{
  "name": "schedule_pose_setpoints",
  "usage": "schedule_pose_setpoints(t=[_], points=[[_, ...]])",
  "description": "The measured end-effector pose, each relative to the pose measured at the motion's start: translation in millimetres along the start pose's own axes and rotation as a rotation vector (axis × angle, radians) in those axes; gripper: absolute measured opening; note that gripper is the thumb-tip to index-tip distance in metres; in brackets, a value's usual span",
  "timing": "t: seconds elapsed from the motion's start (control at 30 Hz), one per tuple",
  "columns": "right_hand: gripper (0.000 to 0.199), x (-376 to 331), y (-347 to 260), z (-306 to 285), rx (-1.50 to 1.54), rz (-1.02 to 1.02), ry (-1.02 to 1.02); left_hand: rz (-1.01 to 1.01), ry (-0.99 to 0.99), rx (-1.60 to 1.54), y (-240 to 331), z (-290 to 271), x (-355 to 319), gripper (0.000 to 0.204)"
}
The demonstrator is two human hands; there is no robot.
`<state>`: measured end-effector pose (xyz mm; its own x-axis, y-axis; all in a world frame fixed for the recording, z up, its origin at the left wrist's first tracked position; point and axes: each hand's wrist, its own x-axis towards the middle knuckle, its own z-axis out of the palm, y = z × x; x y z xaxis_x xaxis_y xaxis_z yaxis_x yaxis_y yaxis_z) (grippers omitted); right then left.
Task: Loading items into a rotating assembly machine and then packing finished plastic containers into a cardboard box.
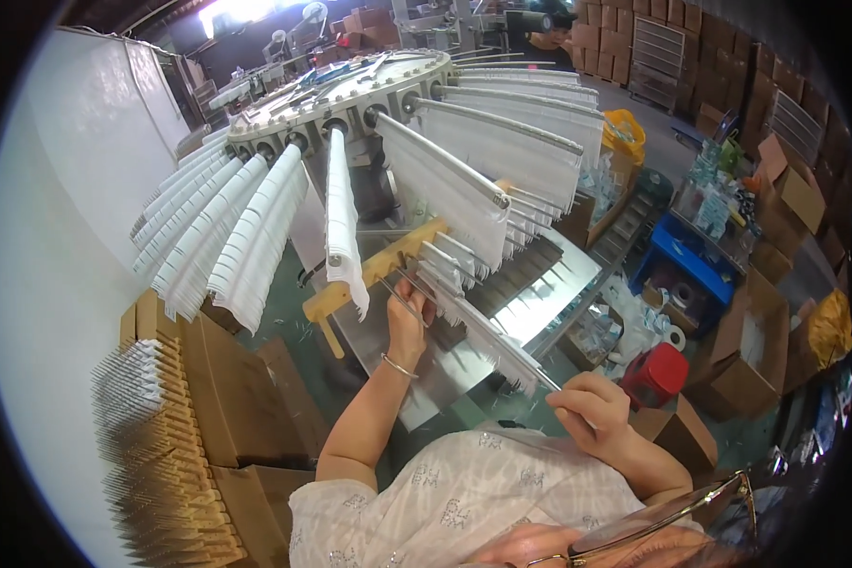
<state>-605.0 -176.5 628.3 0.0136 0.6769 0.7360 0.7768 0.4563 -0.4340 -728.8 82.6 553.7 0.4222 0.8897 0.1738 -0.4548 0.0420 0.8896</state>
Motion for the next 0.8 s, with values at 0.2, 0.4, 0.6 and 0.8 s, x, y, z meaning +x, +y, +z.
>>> schedule_pose_setpoints(t=[0.2,0.4,0.6,0.8], points=[[0.015,-1.1,-3.8,-2.5,0.126,0.148,-0.007,0.055,0.05,0.084,8.5,18.4,-17.7,0.029],[0.018,-49.8,14.7,-29.6,0.463,0.377,0.236,0.086,-0.056,0.477,15.7,58.0,-67.4,0.034],[0.017,-114.9,22.9,-45.3,1.05,0.613,0.766,0.123,-0.502,0.364,-0.2,113.6,-53.8,0.029],[0.017,-153.8,40.7,-86.3,0.968,0.688,0.966,0.414,-0.702,0.574,-11.1,138.2,-50.3,0.028]])
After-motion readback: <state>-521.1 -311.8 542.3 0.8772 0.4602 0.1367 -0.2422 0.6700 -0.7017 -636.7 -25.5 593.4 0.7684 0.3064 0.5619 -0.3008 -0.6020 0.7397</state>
